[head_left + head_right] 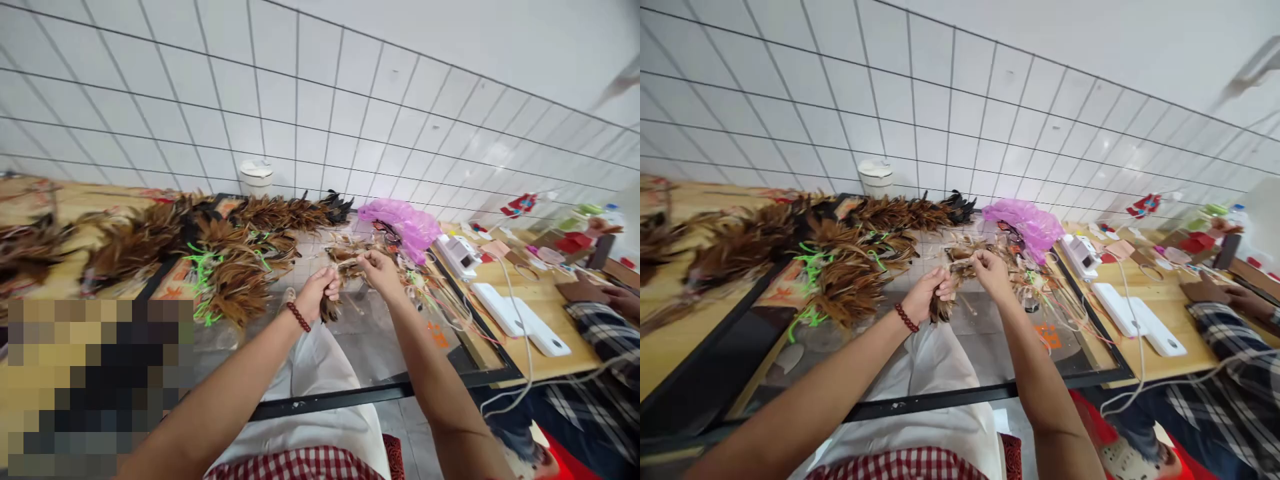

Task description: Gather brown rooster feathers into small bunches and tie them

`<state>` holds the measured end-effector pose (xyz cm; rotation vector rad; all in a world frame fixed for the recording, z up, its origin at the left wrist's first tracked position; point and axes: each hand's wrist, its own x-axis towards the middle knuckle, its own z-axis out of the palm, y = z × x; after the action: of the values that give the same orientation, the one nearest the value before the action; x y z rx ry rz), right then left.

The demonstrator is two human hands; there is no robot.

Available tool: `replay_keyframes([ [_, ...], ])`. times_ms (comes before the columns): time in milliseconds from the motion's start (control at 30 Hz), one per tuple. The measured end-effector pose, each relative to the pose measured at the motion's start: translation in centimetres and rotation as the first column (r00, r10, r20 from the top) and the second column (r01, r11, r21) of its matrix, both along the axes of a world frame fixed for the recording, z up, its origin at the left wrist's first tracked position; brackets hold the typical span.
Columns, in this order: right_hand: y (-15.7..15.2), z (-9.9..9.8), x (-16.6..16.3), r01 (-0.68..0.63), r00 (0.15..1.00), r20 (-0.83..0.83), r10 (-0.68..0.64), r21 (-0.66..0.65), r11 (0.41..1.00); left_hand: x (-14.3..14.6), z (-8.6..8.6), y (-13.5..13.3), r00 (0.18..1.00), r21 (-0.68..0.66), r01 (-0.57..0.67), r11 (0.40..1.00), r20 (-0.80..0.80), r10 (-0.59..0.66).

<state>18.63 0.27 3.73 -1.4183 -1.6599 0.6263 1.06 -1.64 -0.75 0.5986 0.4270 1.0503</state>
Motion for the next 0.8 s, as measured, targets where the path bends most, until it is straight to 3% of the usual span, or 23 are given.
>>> replay_keyframes([
  [133,-0.5,-1.9,-1.1,0.089,0.93,0.341,-0.134,0.145,0.985,0.5,0.5,-0.4,0.991,0.091,-0.12,0.989,-0.053,0.125],
  [267,-1.4,-1.8,-0.7,0.07,0.869,0.475,-0.138,0.158,0.985,1.0,0.5,-0.5,0.968,0.133,-0.212,0.968,-0.106,0.226],
  [367,-2.1,-1.6,-0.9,-0.021,0.871,0.489,-0.048,0.134,0.991,1.1,0.2,-0.3,0.94,0.153,-0.268,0.951,-0.176,0.293],
  [467,-2.7,-1.4,-1.4,-0.138,0.903,0.423,0.072,0.128,0.982,1.0,-0.3,-0.2,0.924,0.168,-0.243,0.955,-0.26,0.281],
  [567,-2.7,-1.7,-1.8,-0.169,0.948,0.29,0.133,0.1,0.981,0.9,-0.7,0.0,0.915,0.175,-0.184,0.967,-0.329,0.233],
  [667,-2.3,-2.2,-1.9,-0.177,0.984,0.016,0.176,0.009,0.984,1.0,-1.0,0.0,0.906,0.186,-0.168,0.968,-0.359,0.226],
  [800,-1.9,-2.4,-2.3,-0.298,0.915,-0.32,0.245,-0.129,0.946,1.1,-1.0,0.0,0.897,0.211,-0.143,0.967,-0.385,0.217],
])
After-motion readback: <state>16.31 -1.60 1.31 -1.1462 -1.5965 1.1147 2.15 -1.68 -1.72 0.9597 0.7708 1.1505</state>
